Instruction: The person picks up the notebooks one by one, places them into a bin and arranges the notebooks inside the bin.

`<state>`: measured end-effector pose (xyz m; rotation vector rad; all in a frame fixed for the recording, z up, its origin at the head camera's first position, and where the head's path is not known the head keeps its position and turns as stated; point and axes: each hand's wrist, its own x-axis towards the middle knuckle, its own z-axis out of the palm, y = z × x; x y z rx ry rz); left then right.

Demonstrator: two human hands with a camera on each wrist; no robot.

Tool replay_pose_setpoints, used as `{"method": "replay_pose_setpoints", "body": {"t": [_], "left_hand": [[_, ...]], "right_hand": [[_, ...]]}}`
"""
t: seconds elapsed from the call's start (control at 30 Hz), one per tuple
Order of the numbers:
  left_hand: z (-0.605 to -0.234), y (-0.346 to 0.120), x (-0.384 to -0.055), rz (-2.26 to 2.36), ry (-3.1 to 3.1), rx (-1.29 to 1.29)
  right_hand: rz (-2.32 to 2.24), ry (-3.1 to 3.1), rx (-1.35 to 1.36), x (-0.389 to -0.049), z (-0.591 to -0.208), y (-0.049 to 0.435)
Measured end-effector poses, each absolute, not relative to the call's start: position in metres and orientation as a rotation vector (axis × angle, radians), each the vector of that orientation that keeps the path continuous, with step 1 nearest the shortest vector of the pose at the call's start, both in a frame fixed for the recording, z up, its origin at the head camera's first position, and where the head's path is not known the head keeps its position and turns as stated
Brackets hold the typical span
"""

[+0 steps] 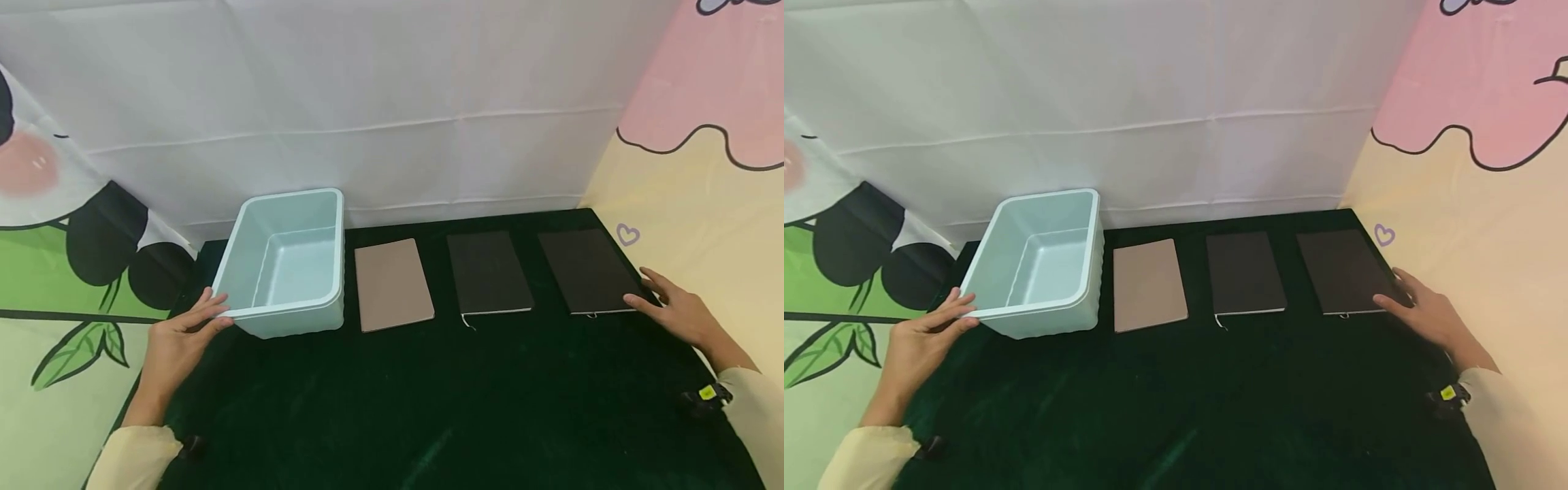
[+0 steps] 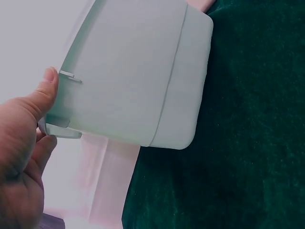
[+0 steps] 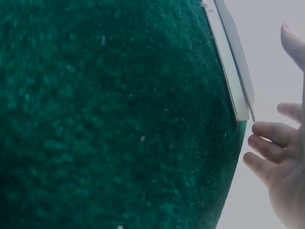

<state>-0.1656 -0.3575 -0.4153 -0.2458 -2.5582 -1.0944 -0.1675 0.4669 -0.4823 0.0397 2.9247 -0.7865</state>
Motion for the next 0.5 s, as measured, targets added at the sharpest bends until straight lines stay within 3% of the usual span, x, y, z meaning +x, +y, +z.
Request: {"method": "replay_pose_setpoints", "body": {"t": [0.5], "left_hand": [[-0.4162,-0.3558,-0.1655,-1.095,-2.545,-0.247]], "right_hand": [[-0.709,2.908,0.08,-0.1669,-0.487,0.4684]]}}
